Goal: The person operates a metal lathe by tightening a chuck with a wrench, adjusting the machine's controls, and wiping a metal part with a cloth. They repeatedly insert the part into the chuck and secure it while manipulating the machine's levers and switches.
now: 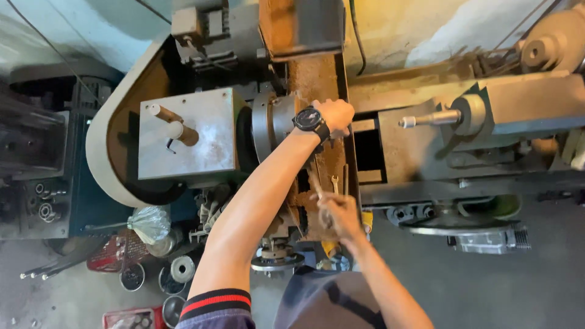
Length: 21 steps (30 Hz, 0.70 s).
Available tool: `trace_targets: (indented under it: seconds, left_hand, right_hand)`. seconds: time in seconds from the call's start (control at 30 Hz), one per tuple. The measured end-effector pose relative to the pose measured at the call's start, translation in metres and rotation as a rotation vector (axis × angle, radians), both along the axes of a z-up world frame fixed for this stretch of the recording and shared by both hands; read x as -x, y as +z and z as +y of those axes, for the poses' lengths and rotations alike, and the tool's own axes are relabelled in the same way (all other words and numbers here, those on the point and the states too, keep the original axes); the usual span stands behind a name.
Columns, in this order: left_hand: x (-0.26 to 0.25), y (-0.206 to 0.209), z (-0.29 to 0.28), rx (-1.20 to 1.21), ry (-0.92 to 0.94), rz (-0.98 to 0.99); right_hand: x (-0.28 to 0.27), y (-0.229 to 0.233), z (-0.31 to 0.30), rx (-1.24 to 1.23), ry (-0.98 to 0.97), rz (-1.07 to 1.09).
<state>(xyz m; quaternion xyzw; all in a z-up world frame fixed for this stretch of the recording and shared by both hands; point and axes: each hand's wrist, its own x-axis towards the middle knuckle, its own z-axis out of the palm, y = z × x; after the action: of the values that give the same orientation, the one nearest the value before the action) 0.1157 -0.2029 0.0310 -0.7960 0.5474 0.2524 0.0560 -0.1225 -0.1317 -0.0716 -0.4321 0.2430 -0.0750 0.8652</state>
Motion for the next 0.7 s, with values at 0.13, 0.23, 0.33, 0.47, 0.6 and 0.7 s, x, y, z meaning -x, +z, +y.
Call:
trace_targets:
  seconds: [0.13,0.23,0.33,0.47,0.6,0.7]
  left_hand:
    - [-0.004,-0.007,-0.009,-0.017,0.004,0.007]
    - [-0.001,-0.005,-0.001,-0.024,0.015,0.024]
    - [-0.003,-0.002,-0.008,-0.009,0.009,0.018]
    - [-0.001,-0.001,-0.007,-0.030,0.026,0.039]
    - [0.002,0.023,-0.004,-0.054,0.015,0.050]
    - [0.004,0.019,-0.009,-0.102,-0.001,0.029]
  right_hand:
    - [-0.006,0.006,0.011,-0.017,0.013,0.015]
    - [-0.001,0.017,0.013,0.004,-0.010,0.109]
    - [0.002,0.002,0.014,0.062,-0.007,0.149]
    - [0.008,0.001,0.017,-0.028,-0.045,0.052]
    - [0.009,0.000,0.011,0.041,0.018,0.142]
    - [0.002,-0.010,0.027,-0.032,-0.056,0.032]
